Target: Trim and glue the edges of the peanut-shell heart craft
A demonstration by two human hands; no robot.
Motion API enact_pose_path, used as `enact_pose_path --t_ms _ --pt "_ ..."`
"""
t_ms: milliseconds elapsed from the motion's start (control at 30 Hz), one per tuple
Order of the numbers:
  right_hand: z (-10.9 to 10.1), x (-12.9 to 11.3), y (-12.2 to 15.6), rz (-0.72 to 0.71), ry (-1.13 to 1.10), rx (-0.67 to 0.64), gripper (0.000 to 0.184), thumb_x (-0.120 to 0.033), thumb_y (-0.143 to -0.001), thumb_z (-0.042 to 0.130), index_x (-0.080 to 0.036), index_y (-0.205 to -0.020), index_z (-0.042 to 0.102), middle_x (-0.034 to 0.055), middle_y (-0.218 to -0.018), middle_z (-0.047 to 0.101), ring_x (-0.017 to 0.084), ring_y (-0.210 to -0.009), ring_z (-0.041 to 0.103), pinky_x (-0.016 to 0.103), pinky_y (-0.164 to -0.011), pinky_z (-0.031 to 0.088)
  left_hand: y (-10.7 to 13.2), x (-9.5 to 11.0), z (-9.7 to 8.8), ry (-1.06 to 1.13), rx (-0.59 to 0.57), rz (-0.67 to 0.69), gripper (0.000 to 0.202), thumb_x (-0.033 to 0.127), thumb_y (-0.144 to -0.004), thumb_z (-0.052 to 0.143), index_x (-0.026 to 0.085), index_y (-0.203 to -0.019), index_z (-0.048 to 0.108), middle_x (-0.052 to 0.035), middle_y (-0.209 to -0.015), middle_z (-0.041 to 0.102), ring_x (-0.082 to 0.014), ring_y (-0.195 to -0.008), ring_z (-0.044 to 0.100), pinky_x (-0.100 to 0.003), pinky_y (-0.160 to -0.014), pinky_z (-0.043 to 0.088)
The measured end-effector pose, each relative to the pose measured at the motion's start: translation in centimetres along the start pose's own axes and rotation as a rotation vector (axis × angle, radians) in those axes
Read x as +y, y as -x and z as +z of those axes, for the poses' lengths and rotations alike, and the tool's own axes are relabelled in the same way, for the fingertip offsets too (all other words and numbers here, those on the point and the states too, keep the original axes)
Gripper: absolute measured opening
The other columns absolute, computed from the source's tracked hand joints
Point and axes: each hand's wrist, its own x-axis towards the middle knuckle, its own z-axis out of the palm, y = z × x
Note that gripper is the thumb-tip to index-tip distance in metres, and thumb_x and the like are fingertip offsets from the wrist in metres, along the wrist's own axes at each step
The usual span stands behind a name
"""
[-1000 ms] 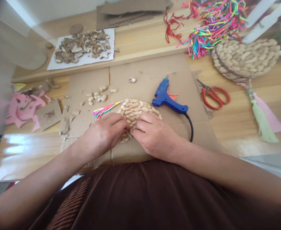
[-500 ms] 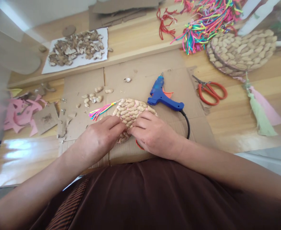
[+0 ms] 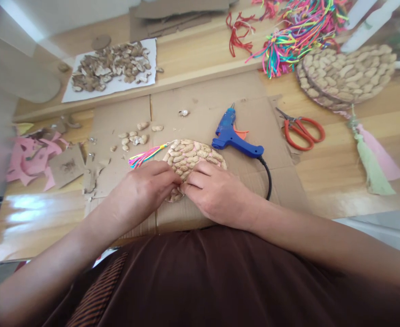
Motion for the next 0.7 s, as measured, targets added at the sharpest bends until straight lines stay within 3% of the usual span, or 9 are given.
enact_pose_path --t_ms 267,567,700 --pt "0.08 0.32 0.39 0.078 -0.080 0.086 0.020 -0.013 -0.093 0.050 -0.019 -0.096 0.069 0.0080 -0.092 0.069 0.023 -0.091 0.060 0.042 -0.085 0.049 0.74 -0.70 0.44 0.196 0.129 -0.057 0.013 0.015 -0.093 0.055 0.017 -0.091 0.068 -0.0049 -0.090 0.065 -0.0171 -0.086 0.061 -0.031 -0.079 0.050" --pt "0.00 0.43 0.36 0.098 -0.094 0.131 0.013 -0.014 -0.092 0.056 -0.016 -0.092 0.069 0.0087 -0.095 0.069 0.022 -0.092 0.063 0.041 -0.089 0.051 0.25 -0.38 -0.02 0.023 -0.010 0.037 0.016 0.016 -0.096 0.050 0.015 -0.093 0.065 -0.0058 -0.089 0.060 -0.0197 -0.085 0.056 -0.033 -0.074 0.047" --pt "0.17 0.55 0.35 0.086 -0.086 0.150 0.013 -0.015 -0.093 0.057 -0.016 -0.090 0.070 0.0084 -0.096 0.069 0.021 -0.092 0.063 0.041 -0.091 0.051 0.60 -0.67 0.34 0.022 0.040 0.044 0.015 0.019 -0.097 0.050 0.015 -0.095 0.065 -0.0051 -0.089 0.061 -0.0193 -0.085 0.057 -0.033 -0.076 0.049"
